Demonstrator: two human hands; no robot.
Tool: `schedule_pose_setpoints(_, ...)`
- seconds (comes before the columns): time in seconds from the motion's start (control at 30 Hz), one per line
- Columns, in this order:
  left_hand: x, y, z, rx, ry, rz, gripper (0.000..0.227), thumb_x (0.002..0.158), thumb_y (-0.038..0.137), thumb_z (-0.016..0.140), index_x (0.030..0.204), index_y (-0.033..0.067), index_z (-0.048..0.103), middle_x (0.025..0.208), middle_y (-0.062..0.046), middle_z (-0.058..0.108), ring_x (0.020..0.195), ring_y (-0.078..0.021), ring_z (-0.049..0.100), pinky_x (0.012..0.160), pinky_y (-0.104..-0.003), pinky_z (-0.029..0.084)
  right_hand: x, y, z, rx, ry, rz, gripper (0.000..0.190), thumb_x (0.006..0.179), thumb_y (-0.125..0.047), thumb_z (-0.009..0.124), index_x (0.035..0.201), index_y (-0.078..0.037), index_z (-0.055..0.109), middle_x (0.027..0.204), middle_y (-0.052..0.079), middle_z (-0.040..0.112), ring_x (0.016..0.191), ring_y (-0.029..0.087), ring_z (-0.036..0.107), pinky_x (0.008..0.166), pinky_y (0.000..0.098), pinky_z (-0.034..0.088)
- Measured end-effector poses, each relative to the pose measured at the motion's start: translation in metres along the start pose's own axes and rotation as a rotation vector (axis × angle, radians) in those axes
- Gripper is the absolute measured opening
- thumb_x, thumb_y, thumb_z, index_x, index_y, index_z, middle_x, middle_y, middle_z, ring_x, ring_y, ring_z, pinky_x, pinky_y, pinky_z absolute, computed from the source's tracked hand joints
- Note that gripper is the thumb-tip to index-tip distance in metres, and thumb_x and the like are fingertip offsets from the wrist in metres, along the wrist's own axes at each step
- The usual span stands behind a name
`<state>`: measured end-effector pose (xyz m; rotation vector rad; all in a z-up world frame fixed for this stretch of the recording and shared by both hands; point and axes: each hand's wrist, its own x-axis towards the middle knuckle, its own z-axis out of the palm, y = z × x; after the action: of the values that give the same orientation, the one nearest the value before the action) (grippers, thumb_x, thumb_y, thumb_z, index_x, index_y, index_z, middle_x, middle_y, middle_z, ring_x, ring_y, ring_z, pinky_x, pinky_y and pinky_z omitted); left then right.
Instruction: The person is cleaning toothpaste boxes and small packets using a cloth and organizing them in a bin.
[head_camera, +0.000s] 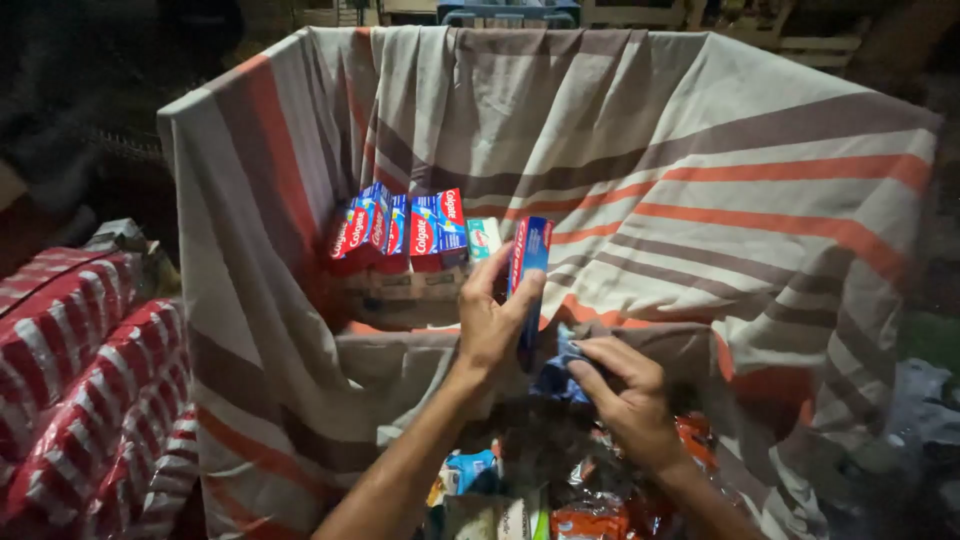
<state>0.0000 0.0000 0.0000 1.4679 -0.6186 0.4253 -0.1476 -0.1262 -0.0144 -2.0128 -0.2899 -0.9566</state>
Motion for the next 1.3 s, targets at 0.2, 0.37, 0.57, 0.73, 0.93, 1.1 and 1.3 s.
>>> schedule_pose_setpoints(0.2, 0.062, 0.023, -0.005, 0.403, -0.031, 0.106, 0.051, 0.087, 0.041, 0.063, 0.125, 0.0069, 0.064, 0.114, -0.012, 0.072, 0.100, -0.0278, 0.070, 0.082, -0.042, 0.053, -0.018, 0.031, -0.013, -0.045, 0.110, -0.018, 0.013, 0.093, -0.008, 0.071, 0.100, 0.002, 0.076, 0.094, 0.008, 0.075, 0.087, 0.016, 0.071, 0.084, 0.0264, 0.055)
schedule_pose_setpoints(0.37, 0.106, -0.016, 0.017, 0.833, -0.081, -0.004, 0.045, 0.085, 0.042, 0.063, 0.114, 0.0078, 0.061, 0.109, -0.021, 0.063, 0.098, -0.0464, 0.064, 0.082, -0.060, 0.048, -0.017, 0.025, -0.018, -0.035, 0.103, -0.064, 0.011, 0.093, -0.007, 0.072, 0.099, 0.002, 0.076, 0.091, 0.008, 0.075, 0.083, 0.016, 0.070, 0.077, 0.0261, 0.056)
schedule_pose_setpoints(0.57, 0.121, -0.050, 0.044, 1.153, -0.070, -0.036, 0.031, 0.086, 0.036, 0.071, 0.108, 0.0159, 0.064, 0.112, -0.013, 0.061, 0.099, -0.0353, 0.067, 0.096, -0.053, 0.039, -0.020, 0.024, -0.022, -0.067, 0.090, -0.105, 0.013, 0.091, -0.006, 0.072, 0.101, 0.002, 0.076, 0.092, 0.009, 0.076, 0.083, 0.018, 0.072, 0.078, 0.0274, 0.058)
schedule_pose_setpoints(0.73, 0.131, -0.040, 0.044, 1.382, -0.125, -0.104, 0.048, 0.088, 0.059, 0.068, 0.115, 0.0196, 0.069, 0.112, -0.011, 0.065, 0.104, -0.0276, 0.062, 0.100, -0.051, 0.033, -0.022, 0.024, -0.023, -0.083, 0.055, -0.085, 0.016, 0.091, -0.008, 0.071, 0.103, 0.001, 0.076, 0.094, 0.010, 0.076, 0.085, 0.019, 0.072, 0.079, 0.0284, 0.059)
schedule_pose_setpoints(0.93, 0.125, -0.036, 0.040, 1.396, -0.054, -0.034, 0.032, 0.088, 0.046, 0.069, 0.105, 0.0193, 0.073, 0.110, -0.009, 0.064, 0.105, -0.0306, 0.061, 0.098, -0.054, 0.036, -0.024, 0.031, -0.024, -0.109, 0.060, -0.129, 0.017, 0.091, -0.007, 0.072, 0.106, 0.001, 0.075, 0.096, 0.011, 0.077, 0.087, 0.021, 0.073, 0.080, 0.0299, 0.059)
schedule_pose_setpoints(1.1, 0.119, -0.029, 0.007, 0.969, -0.174, 0.156, 0.040, 0.089, 0.051, 0.055, 0.103, 0.0217, 0.079, 0.106, -0.013, 0.068, 0.105, -0.0365, 0.061, 0.092, -0.058, 0.035, -0.023, 0.032, -0.023, -0.111, 0.095, -0.150, 0.015, 0.092, -0.007, 0.072, 0.104, 0.001, 0.075, 0.095, 0.010, 0.076, 0.085, 0.021, 0.072, 0.079, 0.0310, 0.057)
schedule_pose_setpoints(1.3, 0.107, -0.039, -0.017, 1.137, -0.565, 0.508, 0.041, 0.077, 0.053, 0.074, 0.098, 0.0181, 0.076, 0.117, -0.002, 0.066, 0.108, -0.0316, 0.056, 0.112, -0.071, 0.020, -0.023, 0.027, -0.022, -0.117, 0.081, -0.147, 0.017, 0.091, -0.008, 0.072, 0.105, 0.002, 0.075, 0.096, 0.011, 0.076, 0.086, 0.021, 0.073, 0.079, 0.0302, 0.059)
